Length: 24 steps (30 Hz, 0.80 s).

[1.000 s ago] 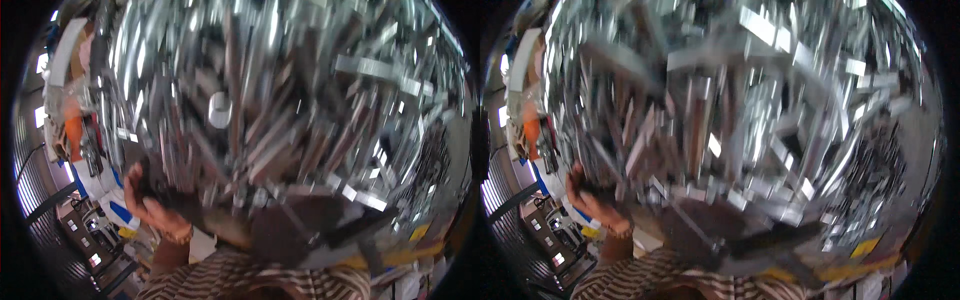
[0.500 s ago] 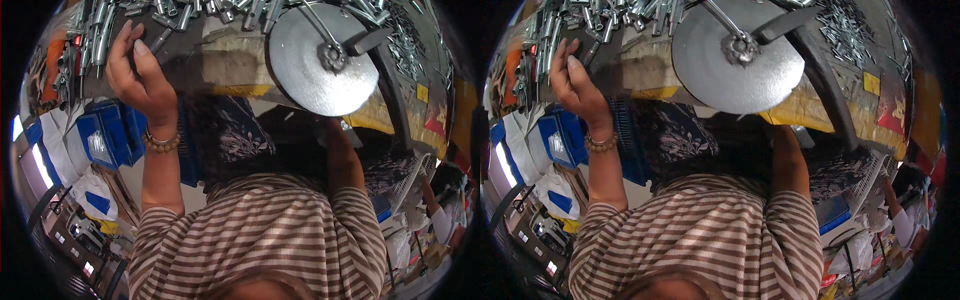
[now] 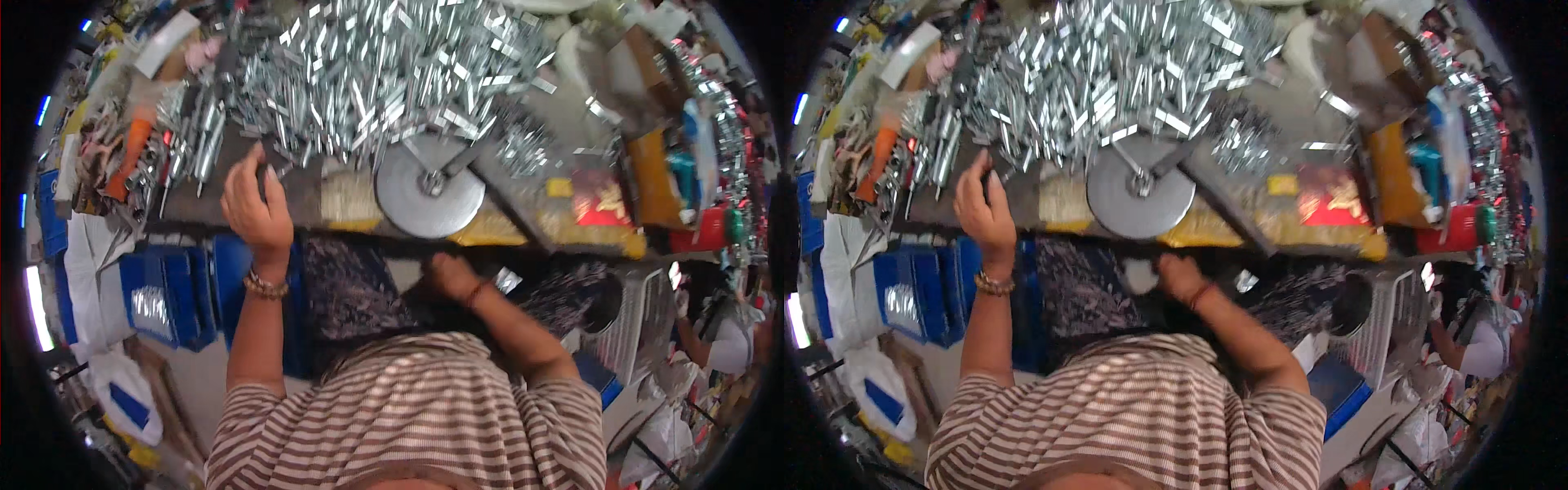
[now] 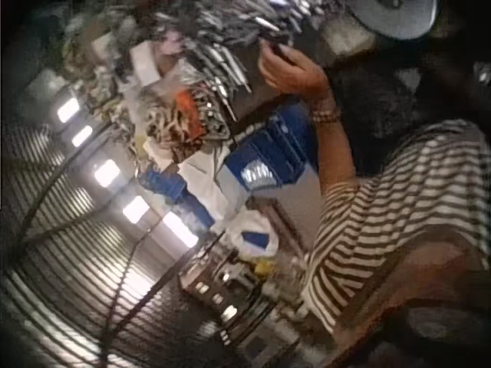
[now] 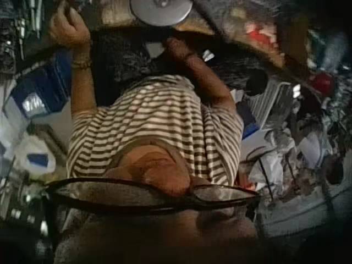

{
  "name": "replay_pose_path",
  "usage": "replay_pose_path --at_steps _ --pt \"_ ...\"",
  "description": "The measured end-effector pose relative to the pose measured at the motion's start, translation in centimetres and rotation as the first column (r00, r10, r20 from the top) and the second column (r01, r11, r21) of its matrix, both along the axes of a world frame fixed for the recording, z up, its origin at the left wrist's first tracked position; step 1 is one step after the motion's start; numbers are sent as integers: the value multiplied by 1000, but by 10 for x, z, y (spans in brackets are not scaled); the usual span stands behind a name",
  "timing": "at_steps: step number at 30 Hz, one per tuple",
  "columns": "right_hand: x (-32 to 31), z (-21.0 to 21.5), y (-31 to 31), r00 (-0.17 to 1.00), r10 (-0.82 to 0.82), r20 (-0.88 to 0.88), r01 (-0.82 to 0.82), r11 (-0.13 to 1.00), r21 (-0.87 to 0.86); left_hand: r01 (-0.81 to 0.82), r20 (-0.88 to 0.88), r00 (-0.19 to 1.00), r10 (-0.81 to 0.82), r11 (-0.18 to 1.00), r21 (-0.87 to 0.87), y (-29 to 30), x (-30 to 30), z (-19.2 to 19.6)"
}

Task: The person assembles metal components by inserting pins into metal tubes and hammering them on a round metal platform, then places the assembled pieces into a blue tray.

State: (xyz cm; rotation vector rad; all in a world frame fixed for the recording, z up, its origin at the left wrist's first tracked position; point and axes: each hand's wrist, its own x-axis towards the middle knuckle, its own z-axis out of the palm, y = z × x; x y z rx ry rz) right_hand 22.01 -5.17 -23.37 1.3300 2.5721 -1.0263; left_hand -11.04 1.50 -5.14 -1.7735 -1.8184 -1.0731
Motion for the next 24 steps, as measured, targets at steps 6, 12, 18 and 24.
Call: replay_pose_path --at_steps 6,12,18,24 --pt "1 217 -2 855 -110 -507 249 944 216 -35 58 998 40 995 -98 4 10 -1" --pt "55 257 81 823 -348 -450 566 575 590 -10 88 996 20 993 -114 12 11 3" --pt "88 234 130 833 -513 -208 514 578 634 -38 70 996 50 986 -161 14 5 -8" --pt "136 257 142 785 -618 -49 421 473 774 4 112 994 13 988 -153 0 8 5"
